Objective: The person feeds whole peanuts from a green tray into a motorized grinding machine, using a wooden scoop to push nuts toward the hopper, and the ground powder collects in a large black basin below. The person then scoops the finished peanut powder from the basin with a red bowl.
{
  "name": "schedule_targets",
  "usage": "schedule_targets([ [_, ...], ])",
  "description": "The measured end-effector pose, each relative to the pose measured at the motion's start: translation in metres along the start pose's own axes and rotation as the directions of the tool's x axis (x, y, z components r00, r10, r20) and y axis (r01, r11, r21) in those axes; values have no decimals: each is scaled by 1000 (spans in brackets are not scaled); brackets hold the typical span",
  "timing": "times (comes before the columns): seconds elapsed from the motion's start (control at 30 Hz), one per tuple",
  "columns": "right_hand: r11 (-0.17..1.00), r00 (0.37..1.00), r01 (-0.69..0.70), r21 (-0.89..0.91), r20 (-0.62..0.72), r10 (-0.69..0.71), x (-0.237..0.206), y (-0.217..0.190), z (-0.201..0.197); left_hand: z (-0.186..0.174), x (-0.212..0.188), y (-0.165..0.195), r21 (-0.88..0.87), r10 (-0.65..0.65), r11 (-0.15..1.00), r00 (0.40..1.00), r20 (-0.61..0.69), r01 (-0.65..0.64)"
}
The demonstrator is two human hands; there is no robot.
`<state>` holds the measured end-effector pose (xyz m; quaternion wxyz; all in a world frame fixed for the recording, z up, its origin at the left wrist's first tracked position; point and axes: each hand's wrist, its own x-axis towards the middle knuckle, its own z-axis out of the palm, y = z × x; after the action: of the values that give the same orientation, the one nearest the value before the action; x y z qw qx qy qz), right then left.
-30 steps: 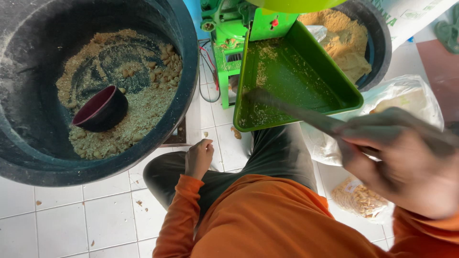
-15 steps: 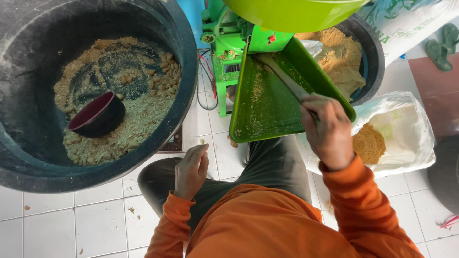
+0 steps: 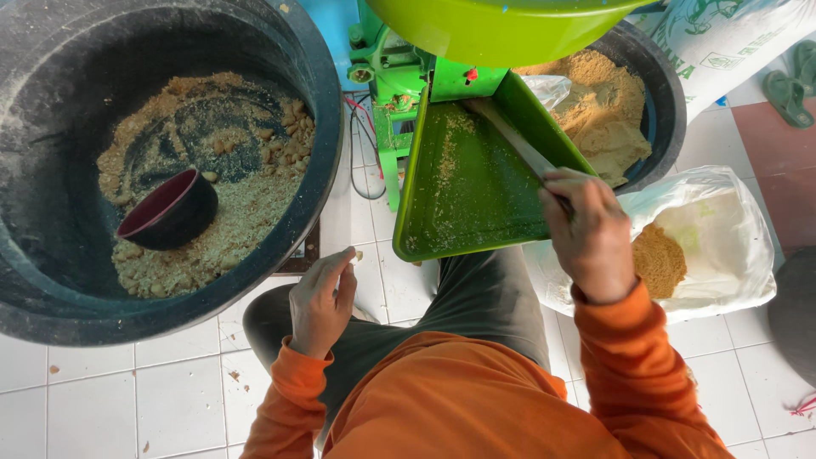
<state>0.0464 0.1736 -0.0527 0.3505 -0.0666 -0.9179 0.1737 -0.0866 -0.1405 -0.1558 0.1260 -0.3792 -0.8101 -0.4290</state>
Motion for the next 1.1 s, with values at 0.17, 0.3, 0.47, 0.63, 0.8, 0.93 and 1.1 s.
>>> schedule_targets([
  [0.17,991,998,-45,123,-42,51,-12,14,-17,-6,-1,-1,32,-22,999,1000,-14,22],
  [0.3,915,947,-224,336,-148,286,-41,38,-62,-15,-6,-10,41,-14,999,996,-85,18],
  [0.47,734,897,-204,648,-176,405,-63,76,-62,-27,-7,-26,88,-15,996,989,-149,28],
  [0.63,601,903,-100,793,-182,389,-65,98,-35,-41,-8,-34,129,-21,990,976,-215,49],
  [0.8,647,854,-196,737,-196,482,-60,98,-35,-55,-16,-38,152,-68,983,969,-237,106],
  [0.93,674,870,-268,688,-127,476,-57,99,-39,-60,-17,-42,133,-83,983,957,-279,124],
  [1.1,763,898,-286,579,-117,425,-68,108,-43,-68,-20,-53,96,-152,974,902,-403,207],
])
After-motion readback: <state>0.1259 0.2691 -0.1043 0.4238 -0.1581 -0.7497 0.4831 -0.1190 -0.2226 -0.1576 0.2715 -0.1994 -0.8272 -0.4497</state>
